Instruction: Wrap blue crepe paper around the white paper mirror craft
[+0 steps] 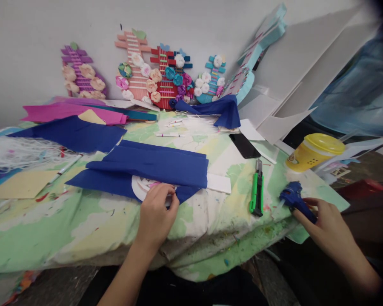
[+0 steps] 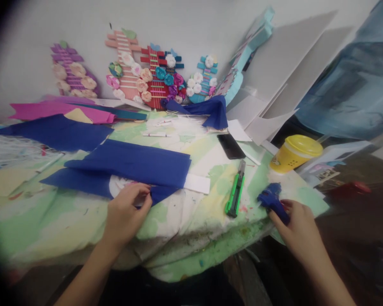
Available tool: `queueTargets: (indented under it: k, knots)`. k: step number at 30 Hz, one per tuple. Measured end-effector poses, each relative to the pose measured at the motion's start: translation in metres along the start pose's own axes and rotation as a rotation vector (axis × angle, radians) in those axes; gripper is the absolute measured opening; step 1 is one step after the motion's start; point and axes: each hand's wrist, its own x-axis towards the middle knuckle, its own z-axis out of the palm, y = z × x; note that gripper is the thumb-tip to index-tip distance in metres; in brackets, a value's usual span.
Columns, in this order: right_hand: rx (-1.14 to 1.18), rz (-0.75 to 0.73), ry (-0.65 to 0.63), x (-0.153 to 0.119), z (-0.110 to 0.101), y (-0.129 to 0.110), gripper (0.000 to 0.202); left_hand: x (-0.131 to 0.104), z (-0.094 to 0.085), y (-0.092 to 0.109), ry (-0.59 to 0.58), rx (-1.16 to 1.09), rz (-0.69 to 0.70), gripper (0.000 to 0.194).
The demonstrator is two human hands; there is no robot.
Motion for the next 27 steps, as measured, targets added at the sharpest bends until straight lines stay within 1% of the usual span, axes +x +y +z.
queueTargets:
  k: [4, 6, 7, 8, 10, 11, 13, 15, 16, 19, 21, 23, 25, 27]
  knots:
    - [-0.089, -0.055, 0.039, 0.002, -0.005, 0.001, 0.044, 0.000, 0.000, -0.001, 0.014, 0.008, -0.003, 0.009]
    - [-0.165, -0.082, 0.094, 0.004, -0.014, -0.010, 0.043, 0.000, 0.001, -0.001, 0.011, 0.013, -0.008, 0.009]
    - [-0.172, -0.110, 0.123, 0.005, -0.021, -0.020, 0.042, -0.001, 0.001, -0.001, 0.009, 0.014, -0.010, 0.009]
    - [-0.145, -0.155, 0.152, 0.006, -0.028, -0.033, 0.038, -0.001, 0.001, -0.001, 0.009, 0.015, -0.011, 0.009]
    - [0.048, -0.316, 0.178, 0.008, -0.040, -0.069, 0.031, -0.001, 0.001, -0.001, 0.012, 0.017, -0.012, 0.008]
    - [0.152, -0.406, 0.151, 0.009, -0.045, -0.089, 0.028, -0.001, 0.001, -0.001, 0.018, 0.018, -0.011, 0.008]
    - [0.289, -0.610, 0.034, 0.014, -0.047, -0.131, 0.021, -0.001, 0.001, 0.000, 0.025, 0.025, -0.005, 0.007]
    - [0.365, -0.785, -0.084, 0.024, -0.040, -0.170, 0.021, -0.001, 0.001, 0.000, 0.022, 0.028, -0.003, 0.008]
    - [0.387, -0.846, -0.119, 0.030, -0.034, -0.186, 0.022, 0.000, 0.001, 0.000, 0.016, 0.027, -0.005, 0.008]
    - [0.409, -0.933, -0.207, 0.051, -0.012, -0.224, 0.024, 0.000, 0.001, 0.000, -0.007, 0.000, -0.020, 0.008]
    - [0.390, -0.959, -0.289, 0.064, 0.002, -0.240, 0.025, 0.000, 0.000, -0.001, -0.019, -0.024, -0.025, 0.007]
    - [0.352, -0.970, -0.356, 0.073, 0.014, -0.250, 0.020, -0.001, -0.001, -0.002, -0.027, -0.040, -0.030, 0.007]
    - [0.338, -0.976, -0.393, 0.079, 0.023, -0.255, 0.011, -0.001, -0.001, -0.002, -0.028, -0.048, -0.033, 0.007]
    - [0.364, -0.989, -0.427, 0.083, 0.030, -0.257, 0.009, -0.001, -0.002, -0.002, -0.024, -0.050, -0.033, 0.008]
